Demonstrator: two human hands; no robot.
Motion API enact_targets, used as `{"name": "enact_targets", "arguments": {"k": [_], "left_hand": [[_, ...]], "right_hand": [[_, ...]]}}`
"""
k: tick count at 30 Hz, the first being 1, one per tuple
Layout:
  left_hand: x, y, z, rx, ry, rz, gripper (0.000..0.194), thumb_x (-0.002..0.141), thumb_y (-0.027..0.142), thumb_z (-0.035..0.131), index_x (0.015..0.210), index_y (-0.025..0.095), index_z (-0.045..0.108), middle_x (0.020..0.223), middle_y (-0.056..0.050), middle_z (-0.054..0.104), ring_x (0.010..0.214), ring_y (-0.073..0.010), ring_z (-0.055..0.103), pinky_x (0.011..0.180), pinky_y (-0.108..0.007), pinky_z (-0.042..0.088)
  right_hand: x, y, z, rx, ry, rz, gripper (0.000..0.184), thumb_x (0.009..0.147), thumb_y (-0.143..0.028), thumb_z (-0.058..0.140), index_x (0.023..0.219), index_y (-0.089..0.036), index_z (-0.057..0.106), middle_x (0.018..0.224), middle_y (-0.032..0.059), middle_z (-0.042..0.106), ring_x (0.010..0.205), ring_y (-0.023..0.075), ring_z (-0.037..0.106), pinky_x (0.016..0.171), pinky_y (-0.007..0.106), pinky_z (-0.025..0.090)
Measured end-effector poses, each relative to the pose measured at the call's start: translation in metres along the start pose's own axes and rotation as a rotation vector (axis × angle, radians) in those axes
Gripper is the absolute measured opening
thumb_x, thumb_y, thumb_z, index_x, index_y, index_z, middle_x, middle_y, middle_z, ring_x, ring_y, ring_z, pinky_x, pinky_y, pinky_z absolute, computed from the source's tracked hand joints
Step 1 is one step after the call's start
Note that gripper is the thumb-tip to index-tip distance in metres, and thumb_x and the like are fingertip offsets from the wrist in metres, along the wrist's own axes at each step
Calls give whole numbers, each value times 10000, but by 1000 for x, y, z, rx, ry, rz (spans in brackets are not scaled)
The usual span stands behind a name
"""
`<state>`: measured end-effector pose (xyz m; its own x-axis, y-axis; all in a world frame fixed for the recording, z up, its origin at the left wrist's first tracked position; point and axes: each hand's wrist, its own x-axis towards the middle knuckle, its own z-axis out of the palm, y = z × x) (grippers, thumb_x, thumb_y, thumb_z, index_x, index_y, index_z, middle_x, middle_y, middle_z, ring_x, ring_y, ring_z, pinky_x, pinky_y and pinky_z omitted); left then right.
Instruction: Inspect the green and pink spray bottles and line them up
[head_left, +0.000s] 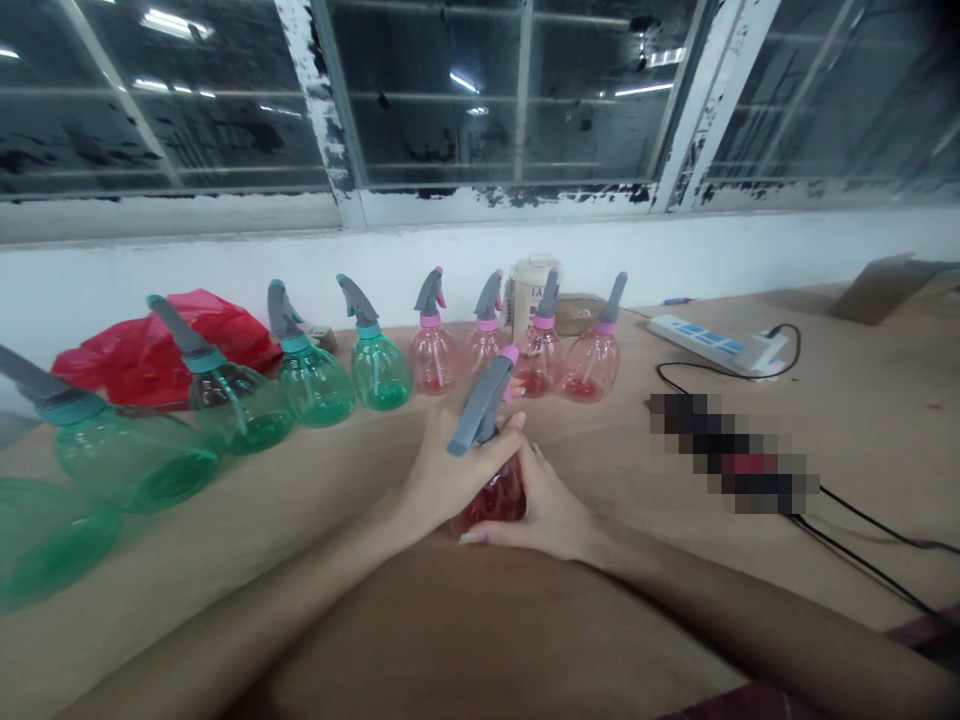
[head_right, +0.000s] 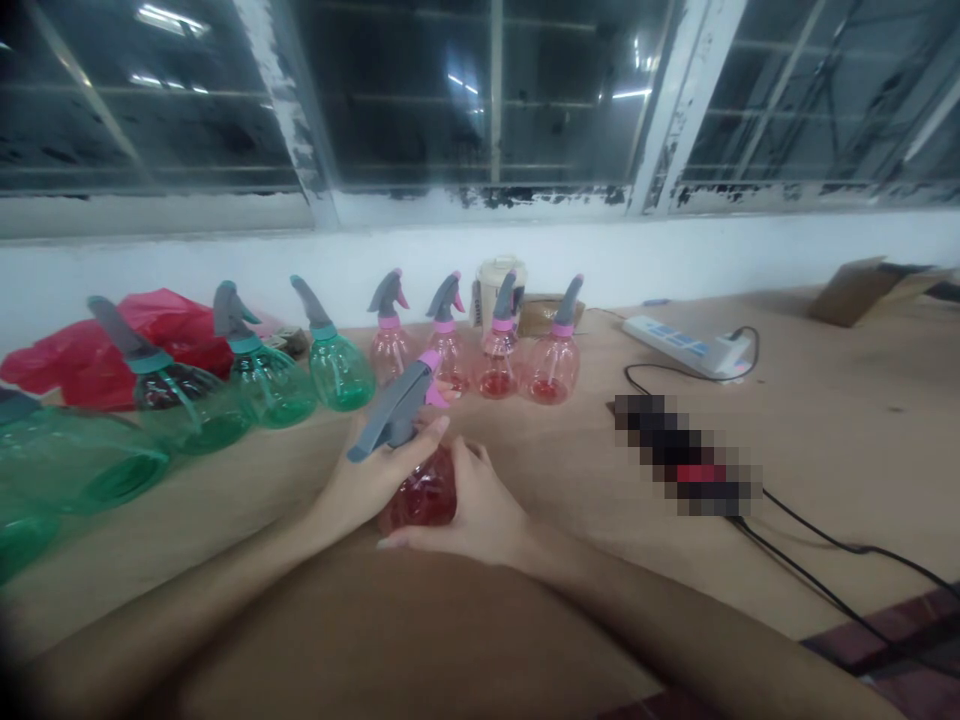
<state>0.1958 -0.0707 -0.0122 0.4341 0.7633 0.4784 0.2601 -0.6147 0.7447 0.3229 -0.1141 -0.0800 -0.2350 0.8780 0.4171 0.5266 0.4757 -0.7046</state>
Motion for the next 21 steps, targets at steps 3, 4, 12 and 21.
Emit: {"name": "enact_targets", "arguments": {"k": [3,4,12,21], "left_hand": [[-1,0,0,-10,1,-19,101,771,302,557,760,209,521,667,11,594,607,-136,573,589,-265,480],[-1,0,1,-6,9,-22,102,773,302,559,767,207,523,676,8,600,616,-137,577,603,-269,484],[-3,0,1,34,13,-33,136,785,317,561,737,192,539,661,18,590,611,-132,569,603,-269,492],[3,11,-2,46,1,49,85,741,204,563,690,209,496,609,46,522,550,-110,510,571,-250,453]], "right_hand": [[0,1,0,3,-9,2,1030,600,-543,720,1400,-228,153,1355,148,401,1249,320,390,1021,532,312],[0,1,0,6,-10,2,1030,601,-548,717,1400,-226,152,1351,150,404,1247,321,393,1019,535,310],[0,0,-1,-17,-20,6,1069,615,-539,715,1422,-243,80,1350,152,400,1250,325,389,1012,530,318],[0,-4,0,4,7,-25,1139,570,-550,737,1427,-238,55,1300,124,467,1219,324,423,1029,521,304]]}}
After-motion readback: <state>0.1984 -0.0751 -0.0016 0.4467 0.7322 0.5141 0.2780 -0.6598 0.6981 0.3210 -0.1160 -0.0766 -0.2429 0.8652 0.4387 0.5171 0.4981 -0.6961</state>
